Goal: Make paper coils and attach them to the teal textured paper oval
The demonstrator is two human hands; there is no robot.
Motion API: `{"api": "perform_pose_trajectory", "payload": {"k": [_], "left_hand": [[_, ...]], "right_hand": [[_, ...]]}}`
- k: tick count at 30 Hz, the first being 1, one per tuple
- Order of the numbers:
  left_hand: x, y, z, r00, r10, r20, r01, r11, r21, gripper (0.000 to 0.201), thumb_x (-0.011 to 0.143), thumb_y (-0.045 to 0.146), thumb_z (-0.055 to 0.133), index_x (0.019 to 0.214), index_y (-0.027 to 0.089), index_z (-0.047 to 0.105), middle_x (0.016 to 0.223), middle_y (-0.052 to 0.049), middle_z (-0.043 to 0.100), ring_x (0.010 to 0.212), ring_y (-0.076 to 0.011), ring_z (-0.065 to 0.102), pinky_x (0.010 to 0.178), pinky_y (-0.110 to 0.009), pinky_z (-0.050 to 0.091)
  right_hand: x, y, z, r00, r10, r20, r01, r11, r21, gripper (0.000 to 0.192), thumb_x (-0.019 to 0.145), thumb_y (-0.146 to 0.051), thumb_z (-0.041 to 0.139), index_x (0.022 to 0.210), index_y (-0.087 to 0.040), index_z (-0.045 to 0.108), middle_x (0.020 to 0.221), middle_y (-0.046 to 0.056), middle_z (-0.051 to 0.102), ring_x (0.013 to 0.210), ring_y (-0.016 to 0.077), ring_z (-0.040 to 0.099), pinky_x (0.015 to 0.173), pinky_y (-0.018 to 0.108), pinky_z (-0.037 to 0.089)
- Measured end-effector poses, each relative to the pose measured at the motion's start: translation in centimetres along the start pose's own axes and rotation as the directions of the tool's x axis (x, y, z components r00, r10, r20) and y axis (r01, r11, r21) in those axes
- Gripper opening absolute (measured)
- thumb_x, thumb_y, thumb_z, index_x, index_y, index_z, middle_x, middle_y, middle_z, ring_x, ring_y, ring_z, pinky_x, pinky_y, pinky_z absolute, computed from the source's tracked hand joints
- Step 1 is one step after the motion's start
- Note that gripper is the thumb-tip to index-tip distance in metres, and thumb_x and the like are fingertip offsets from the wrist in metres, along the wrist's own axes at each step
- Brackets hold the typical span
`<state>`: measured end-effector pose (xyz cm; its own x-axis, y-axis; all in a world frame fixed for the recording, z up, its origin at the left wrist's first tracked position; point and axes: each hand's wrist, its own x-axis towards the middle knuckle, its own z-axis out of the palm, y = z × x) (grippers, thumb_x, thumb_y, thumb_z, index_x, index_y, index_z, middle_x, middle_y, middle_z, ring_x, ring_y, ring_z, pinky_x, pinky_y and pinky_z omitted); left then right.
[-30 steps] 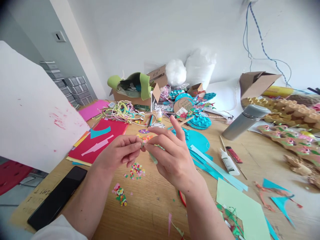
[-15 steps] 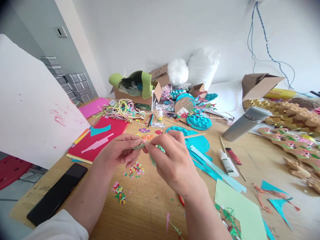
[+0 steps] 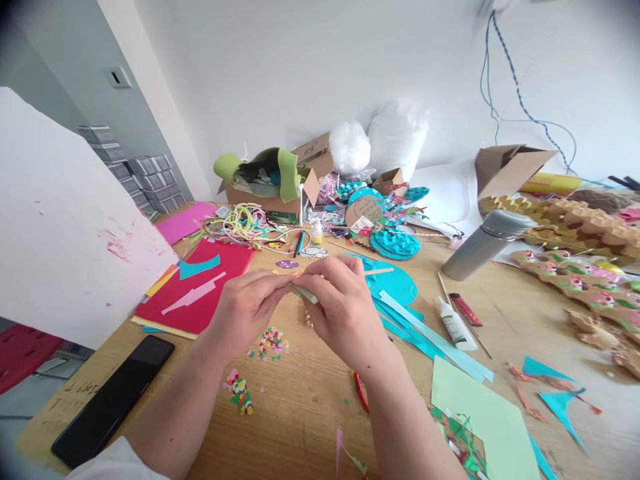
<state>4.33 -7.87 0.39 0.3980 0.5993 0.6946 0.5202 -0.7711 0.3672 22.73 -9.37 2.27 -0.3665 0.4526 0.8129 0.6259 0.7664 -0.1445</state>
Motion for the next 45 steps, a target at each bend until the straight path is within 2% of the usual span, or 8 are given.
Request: {"api": "perform_pose_trajectory", "payload": {"k": [7,13,16,20,25,30,37,45], "left_hand": [[0.0,0.2,0.0,0.995,-0.074,0.068,0.069,0.995,0.071,0.022,0.094,0.020,0.050,0.106,0.019,0.068,0.080,-0.006,0.073,0.072,-0.0150,0.069,0.066,-0.024,0.052],[0.1,1.1,-0.8,0.928,-0.328,0.175,0.359,0.914,-0.188,0.027,0.096,0.032,0.047,0.093,0.017,0.070,0.076,-0.004,0.072,0.052,-0.0096,0.063,0.049,-0.018,0.045],[0.3,1.3,-1.3,0.844,-0.433,0.316,0.534,0.725,-0.434,0.027,0.094,0.038,0.051,0.105,0.019,0.066,0.071,-0.001,0.069,0.047,-0.0100,0.062,0.045,-0.018,0.045],[0.7,1.0,-2.0,0.767,-0.419,0.486,0.639,0.432,-0.636,0.034,0.088,0.040,0.059,0.112,0.017,0.061,0.061,0.001,0.067,0.036,-0.0100,0.056,0.037,-0.018,0.042],[1.0,0.4,-2.8,0.696,-0.324,0.641,0.703,0.124,-0.701,0.022,0.083,0.035,0.065,0.089,0.014,0.063,0.052,0.002,0.064,0.028,-0.0058,0.045,0.028,-0.014,0.031],[0.9,0.0,-3.0,0.666,-0.248,0.703,0.705,-0.098,-0.702,0.018,0.082,0.030,0.066,0.084,0.012,0.064,0.042,0.005,0.055,0.023,-0.0032,0.031,0.024,-0.014,0.022],[1.0,-0.5,-2.9,0.660,-0.107,0.743,0.715,-0.213,-0.666,0.019,0.086,0.029,0.062,0.084,0.010,0.064,0.038,0.006,0.049,0.021,-0.0038,0.027,0.024,-0.014,0.023],[1.1,-0.7,-2.3,0.686,-0.119,0.718,0.699,-0.167,-0.696,0.021,0.087,0.033,0.061,0.087,0.012,0.061,0.039,0.006,0.050,0.022,-0.0045,0.029,0.025,-0.014,0.026]], "right_hand": [[0.0,0.2,-0.4,0.998,0.041,-0.058,-0.039,0.999,0.024,0.017,0.082,-0.007,0.067,0.092,-0.021,0.065,0.087,0.004,0.066,0.084,0.0199,0.061,0.076,0.039,0.040],[0.2,-0.3,-0.4,0.994,-0.076,-0.082,0.077,0.997,0.002,0.021,0.079,-0.003,0.066,0.091,-0.020,0.065,0.081,0.002,0.068,0.091,0.0215,0.062,0.088,0.045,0.042],[0.4,-0.5,-0.8,0.992,-0.099,-0.076,0.098,0.995,-0.014,0.022,0.078,-0.003,0.065,0.090,-0.021,0.065,0.079,0.001,0.069,0.097,0.0228,0.062,0.100,0.051,0.039],[0.5,-0.6,-1.2,0.992,-0.103,-0.067,0.102,0.995,-0.014,0.025,0.077,-0.002,0.064,0.089,-0.023,0.065,0.078,0.000,0.069,0.103,0.0238,0.061,0.107,0.055,0.036],[0.3,-0.8,-1.2,0.991,-0.116,-0.067,0.115,0.993,-0.024,0.025,0.078,-0.002,0.064,0.090,-0.024,0.064,0.082,0.000,0.069,0.107,0.0245,0.062,0.109,0.056,0.035],[-0.1,-1.4,-1.0,0.990,-0.112,-0.086,0.107,0.992,-0.067,0.027,0.079,0.002,0.062,0.089,-0.023,0.062,0.086,0.001,0.066,0.087,0.0182,0.067,0.107,0.052,0.038],[0.1,-1.6,-1.2,0.986,-0.153,-0.063,0.141,0.977,-0.163,0.023,0.081,-0.002,0.062,0.091,-0.023,0.062,0.093,0.003,0.072,0.078,0.0172,0.062,0.083,0.041,0.045],[0.0,-0.8,-1.1,0.987,-0.163,0.009,0.162,0.972,-0.173,0.018,0.089,-0.008,0.059,0.100,-0.022,0.063,0.099,0.004,0.074,0.088,0.0194,0.066,0.080,0.039,0.037]]}}
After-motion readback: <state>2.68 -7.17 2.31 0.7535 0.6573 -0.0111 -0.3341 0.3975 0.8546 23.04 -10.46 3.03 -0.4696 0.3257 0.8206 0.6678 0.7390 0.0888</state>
